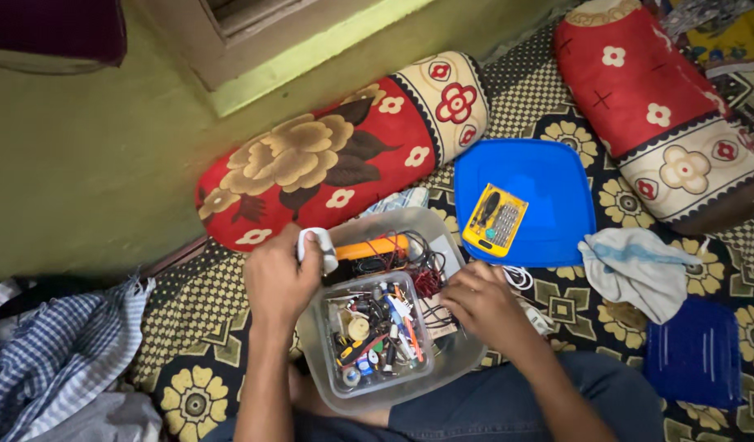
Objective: The person sorts through a container of electronic components and tools, handling a multimeter, wires, and small plastic parts while sitting on the floor.
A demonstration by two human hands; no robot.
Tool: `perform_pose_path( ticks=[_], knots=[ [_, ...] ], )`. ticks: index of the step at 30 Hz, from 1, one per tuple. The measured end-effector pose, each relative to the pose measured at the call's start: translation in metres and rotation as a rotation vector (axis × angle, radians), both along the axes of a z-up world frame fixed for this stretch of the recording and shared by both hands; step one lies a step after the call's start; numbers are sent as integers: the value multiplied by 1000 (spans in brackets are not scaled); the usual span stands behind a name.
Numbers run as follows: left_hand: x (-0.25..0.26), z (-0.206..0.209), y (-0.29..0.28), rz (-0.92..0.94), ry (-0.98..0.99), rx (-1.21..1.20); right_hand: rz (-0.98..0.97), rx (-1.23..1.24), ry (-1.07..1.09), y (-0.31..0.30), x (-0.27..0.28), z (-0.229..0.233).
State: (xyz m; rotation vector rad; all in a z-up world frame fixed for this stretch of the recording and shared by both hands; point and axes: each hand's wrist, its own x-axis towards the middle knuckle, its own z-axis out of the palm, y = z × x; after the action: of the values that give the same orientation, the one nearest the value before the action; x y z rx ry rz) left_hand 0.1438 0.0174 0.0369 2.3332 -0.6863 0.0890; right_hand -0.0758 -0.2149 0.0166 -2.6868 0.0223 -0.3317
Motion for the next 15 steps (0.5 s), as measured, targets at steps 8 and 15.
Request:
perform_pose_path(
  ticks=[8, 15],
  knots=[
    [-2, 1, -4, -217, -21, 346, -21, 125, -40, 25, 9, -24],
    [2, 11, 3, -133, 48, 394, -11, 104, 138, 54, 19, -32]
  ],
)
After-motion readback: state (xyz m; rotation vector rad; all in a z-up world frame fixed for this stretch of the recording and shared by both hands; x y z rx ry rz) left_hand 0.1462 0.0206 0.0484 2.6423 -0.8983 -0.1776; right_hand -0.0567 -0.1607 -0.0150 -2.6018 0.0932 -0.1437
